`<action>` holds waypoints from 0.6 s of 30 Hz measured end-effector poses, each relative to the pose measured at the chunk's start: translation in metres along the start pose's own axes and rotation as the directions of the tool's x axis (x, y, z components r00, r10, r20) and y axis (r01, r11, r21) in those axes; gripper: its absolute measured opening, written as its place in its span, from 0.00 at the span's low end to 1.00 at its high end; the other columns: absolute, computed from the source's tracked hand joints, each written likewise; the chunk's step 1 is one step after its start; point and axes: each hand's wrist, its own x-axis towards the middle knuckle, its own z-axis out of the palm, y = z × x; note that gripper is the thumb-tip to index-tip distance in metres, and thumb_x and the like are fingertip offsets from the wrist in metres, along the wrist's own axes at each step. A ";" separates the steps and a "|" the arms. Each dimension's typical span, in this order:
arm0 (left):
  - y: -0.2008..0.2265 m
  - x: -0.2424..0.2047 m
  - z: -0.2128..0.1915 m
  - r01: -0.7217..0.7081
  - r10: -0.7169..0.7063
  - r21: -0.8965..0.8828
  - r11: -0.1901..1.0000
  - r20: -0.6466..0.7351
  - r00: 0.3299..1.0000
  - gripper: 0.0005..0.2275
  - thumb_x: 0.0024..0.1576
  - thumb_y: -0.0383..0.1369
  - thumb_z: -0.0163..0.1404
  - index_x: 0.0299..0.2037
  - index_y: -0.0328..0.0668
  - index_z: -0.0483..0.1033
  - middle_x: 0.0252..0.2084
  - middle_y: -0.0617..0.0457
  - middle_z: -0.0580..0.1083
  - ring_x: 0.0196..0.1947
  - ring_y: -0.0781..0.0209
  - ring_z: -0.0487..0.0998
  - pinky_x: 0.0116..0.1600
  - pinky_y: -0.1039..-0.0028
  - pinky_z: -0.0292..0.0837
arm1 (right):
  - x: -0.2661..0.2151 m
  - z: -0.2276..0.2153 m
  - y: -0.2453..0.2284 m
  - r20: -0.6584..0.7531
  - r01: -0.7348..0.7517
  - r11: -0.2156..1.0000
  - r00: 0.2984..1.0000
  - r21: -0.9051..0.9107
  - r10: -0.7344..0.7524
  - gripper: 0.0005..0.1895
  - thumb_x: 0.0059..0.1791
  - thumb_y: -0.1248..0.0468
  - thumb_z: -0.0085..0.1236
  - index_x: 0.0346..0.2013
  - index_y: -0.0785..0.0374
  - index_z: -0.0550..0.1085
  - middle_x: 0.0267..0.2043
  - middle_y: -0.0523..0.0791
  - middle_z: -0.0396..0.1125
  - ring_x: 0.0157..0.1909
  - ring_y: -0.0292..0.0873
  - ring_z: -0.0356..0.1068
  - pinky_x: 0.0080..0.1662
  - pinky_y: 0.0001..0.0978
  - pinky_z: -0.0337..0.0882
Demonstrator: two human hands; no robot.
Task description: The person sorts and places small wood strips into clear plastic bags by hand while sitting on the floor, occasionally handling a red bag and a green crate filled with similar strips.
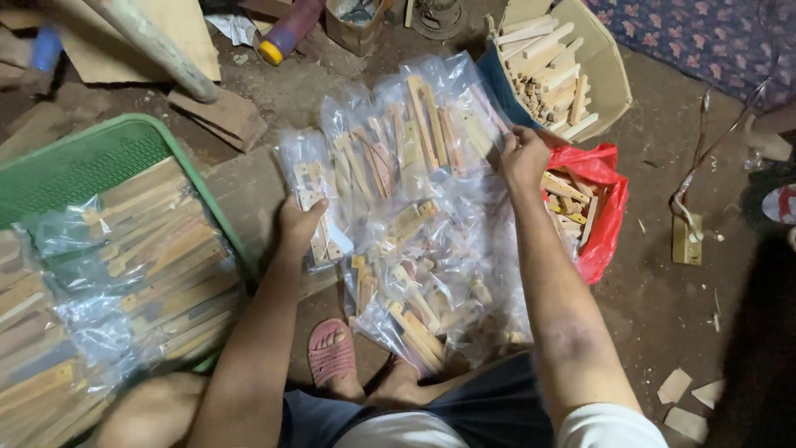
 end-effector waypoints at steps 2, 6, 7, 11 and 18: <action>-0.012 0.014 0.004 0.037 -0.035 0.162 0.986 -0.018 0.999 0.29 0.49 0.42 0.68 0.59 0.43 0.74 0.53 0.42 0.76 0.58 0.48 0.76 0.61 0.59 0.70 | 0.003 0.016 0.022 0.054 -0.018 0.996 0.998 -0.090 0.023 0.10 0.52 0.56 0.58 0.43 0.55 0.81 0.34 0.53 0.76 0.43 0.59 0.77 0.44 0.51 0.76; -0.013 0.018 0.014 0.045 0.017 0.398 0.916 -0.151 0.988 0.28 0.51 0.43 0.64 0.62 0.45 0.72 0.58 0.41 0.72 0.64 0.42 0.70 0.67 0.58 0.65 | 0.016 0.033 0.042 0.157 -0.101 0.966 0.978 -0.236 0.140 0.19 0.52 0.44 0.58 0.45 0.54 0.79 0.36 0.51 0.76 0.47 0.58 0.77 0.49 0.51 0.76; -0.008 0.013 0.017 0.047 0.017 0.399 0.916 -0.156 0.988 0.28 0.51 0.43 0.64 0.62 0.45 0.72 0.58 0.41 0.72 0.64 0.42 0.70 0.67 0.58 0.65 | 0.016 0.027 0.034 0.160 -0.099 0.967 0.977 -0.233 0.138 0.19 0.52 0.44 0.58 0.45 0.54 0.79 0.36 0.51 0.76 0.47 0.58 0.77 0.49 0.51 0.76; 0.012 -0.002 0.029 -0.042 0.146 0.405 0.913 -0.230 0.962 0.24 0.54 0.41 0.58 0.61 0.46 0.70 0.56 0.41 0.69 0.62 0.40 0.70 0.67 0.55 0.63 | 0.020 0.028 0.042 0.230 -0.146 0.960 0.952 -0.239 0.202 0.16 0.51 0.43 0.58 0.45 0.46 0.81 0.39 0.46 0.77 0.50 0.57 0.75 0.53 0.49 0.74; 0.026 0.001 0.053 -0.136 0.220 0.352 0.926 -0.211 0.952 0.24 0.56 0.42 0.58 0.61 0.48 0.70 0.57 0.45 0.67 0.63 0.44 0.68 0.68 0.56 0.61 | -0.011 0.004 0.012 -0.002 -0.101 0.979 0.995 0.177 0.103 0.09 0.54 0.61 0.56 0.38 0.50 0.84 0.33 0.52 0.75 0.44 0.60 0.75 0.43 0.51 0.71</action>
